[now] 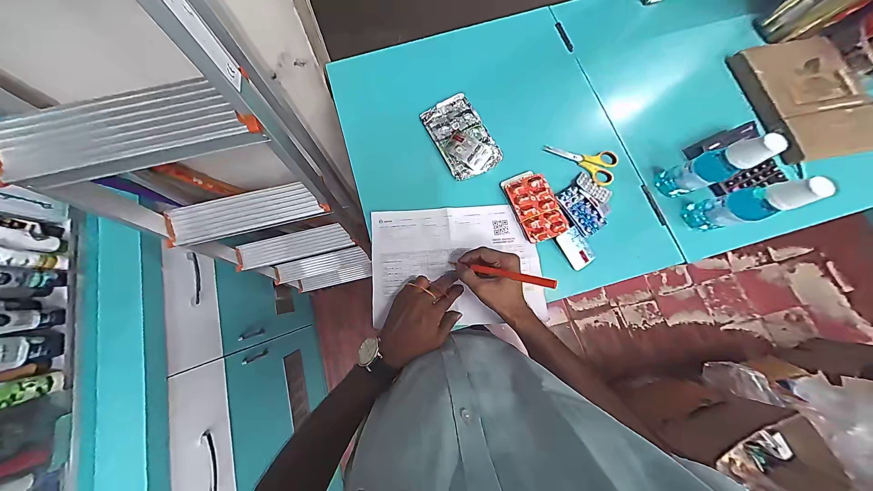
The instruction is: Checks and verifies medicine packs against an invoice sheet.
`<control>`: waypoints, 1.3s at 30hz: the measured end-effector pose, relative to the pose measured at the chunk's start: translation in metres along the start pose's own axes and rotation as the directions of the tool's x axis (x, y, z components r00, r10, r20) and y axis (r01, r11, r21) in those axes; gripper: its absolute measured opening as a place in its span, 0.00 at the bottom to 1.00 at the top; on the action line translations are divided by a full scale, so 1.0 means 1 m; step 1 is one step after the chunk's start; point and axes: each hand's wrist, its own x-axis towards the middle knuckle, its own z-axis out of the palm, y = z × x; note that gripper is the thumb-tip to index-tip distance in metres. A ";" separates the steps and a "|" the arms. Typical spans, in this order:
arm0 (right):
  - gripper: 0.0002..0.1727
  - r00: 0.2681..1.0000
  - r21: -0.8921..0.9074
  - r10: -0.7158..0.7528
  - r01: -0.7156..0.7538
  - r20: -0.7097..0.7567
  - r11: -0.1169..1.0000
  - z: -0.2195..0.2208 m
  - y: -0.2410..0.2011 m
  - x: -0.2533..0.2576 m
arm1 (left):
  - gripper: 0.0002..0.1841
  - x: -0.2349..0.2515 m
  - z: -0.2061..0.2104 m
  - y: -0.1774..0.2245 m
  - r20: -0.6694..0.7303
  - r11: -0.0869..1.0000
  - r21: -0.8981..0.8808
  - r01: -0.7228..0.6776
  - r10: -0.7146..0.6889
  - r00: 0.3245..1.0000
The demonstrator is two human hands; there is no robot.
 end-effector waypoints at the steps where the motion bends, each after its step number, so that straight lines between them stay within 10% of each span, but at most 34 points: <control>1: 0.03 0.999 -0.029 -0.031 0.031 -0.009 0.999 0.002 0.003 -0.001 | 0.23 -0.001 0.002 -0.001 -0.018 1.000 -0.004 0.002 -0.002 1.000; 18: 0.08 0.993 -0.289 -0.106 0.089 -0.046 0.953 0.007 0.000 -0.003 | 0.21 -0.002 0.002 -0.003 -0.046 0.999 -0.052 -0.005 0.002 0.999; 24: 0.07 0.991 0.208 0.047 -0.020 -0.129 0.978 -0.006 0.005 0.005 | 0.22 0.001 0.003 -0.006 -0.027 0.997 -0.081 -0.011 0.009 1.000; 39: 0.05 0.997 0.122 -0.051 0.058 -0.062 0.991 -0.013 0.013 0.029 | 0.18 0.003 0.015 -0.004 -0.170 0.995 0.014 -0.103 0.104 0.980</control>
